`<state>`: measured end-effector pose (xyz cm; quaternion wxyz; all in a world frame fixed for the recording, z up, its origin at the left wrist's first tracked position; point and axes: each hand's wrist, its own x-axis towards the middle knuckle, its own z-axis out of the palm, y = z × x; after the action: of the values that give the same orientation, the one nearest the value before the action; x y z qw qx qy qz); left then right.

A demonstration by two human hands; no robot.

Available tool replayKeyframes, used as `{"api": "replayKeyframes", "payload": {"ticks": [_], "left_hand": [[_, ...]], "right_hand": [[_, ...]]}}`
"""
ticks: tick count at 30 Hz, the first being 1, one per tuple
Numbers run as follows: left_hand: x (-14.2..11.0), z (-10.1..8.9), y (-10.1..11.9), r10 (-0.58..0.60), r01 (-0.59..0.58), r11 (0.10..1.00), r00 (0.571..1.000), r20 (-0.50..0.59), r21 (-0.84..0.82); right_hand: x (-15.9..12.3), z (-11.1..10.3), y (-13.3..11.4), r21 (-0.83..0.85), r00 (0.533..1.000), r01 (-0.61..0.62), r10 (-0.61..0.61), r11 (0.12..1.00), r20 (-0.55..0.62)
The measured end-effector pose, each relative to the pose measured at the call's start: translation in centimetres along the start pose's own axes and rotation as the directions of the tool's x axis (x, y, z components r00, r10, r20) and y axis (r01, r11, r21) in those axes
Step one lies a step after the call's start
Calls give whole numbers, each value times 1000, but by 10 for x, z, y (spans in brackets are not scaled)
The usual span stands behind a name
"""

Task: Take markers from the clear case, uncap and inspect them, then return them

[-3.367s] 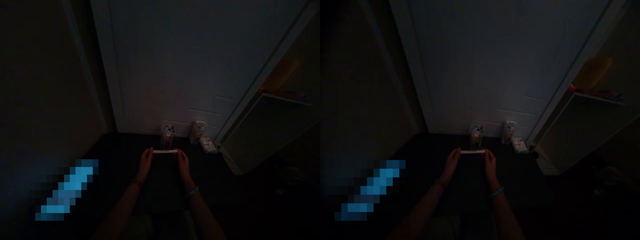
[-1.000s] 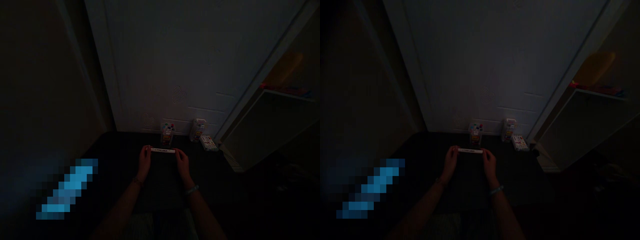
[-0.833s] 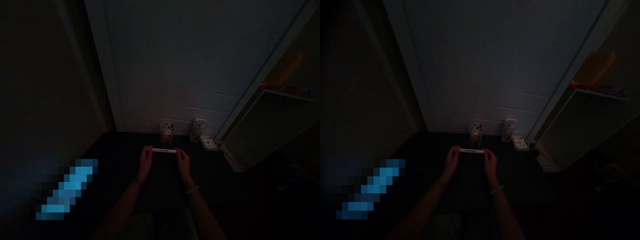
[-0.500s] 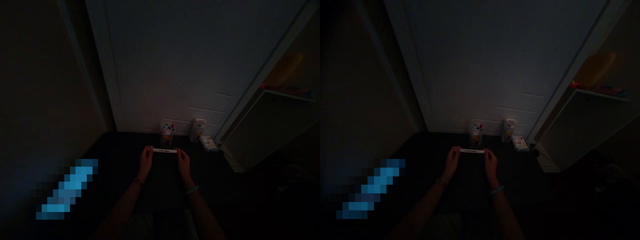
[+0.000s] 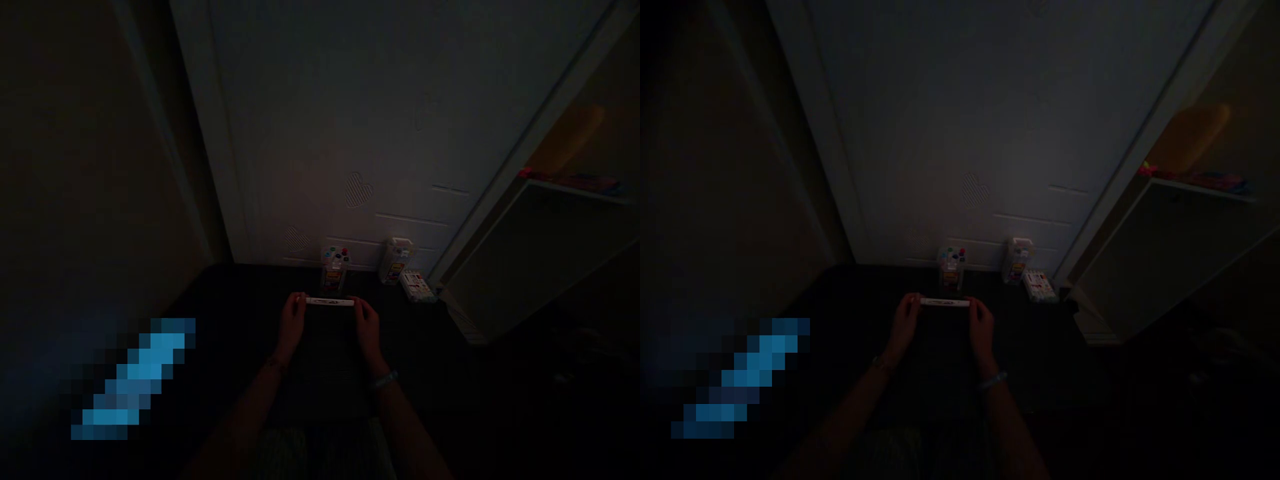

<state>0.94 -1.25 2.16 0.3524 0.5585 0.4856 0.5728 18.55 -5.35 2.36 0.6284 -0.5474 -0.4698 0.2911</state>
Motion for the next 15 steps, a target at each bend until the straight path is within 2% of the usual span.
{"api": "replayKeyframes", "payload": {"ticks": [15], "left_hand": [[0, -1, 2, -33, 33, 999, 999, -10, -19]], "right_hand": [[-3, 1, -7, 27, 999, 28, -28, 999, 23]]}}
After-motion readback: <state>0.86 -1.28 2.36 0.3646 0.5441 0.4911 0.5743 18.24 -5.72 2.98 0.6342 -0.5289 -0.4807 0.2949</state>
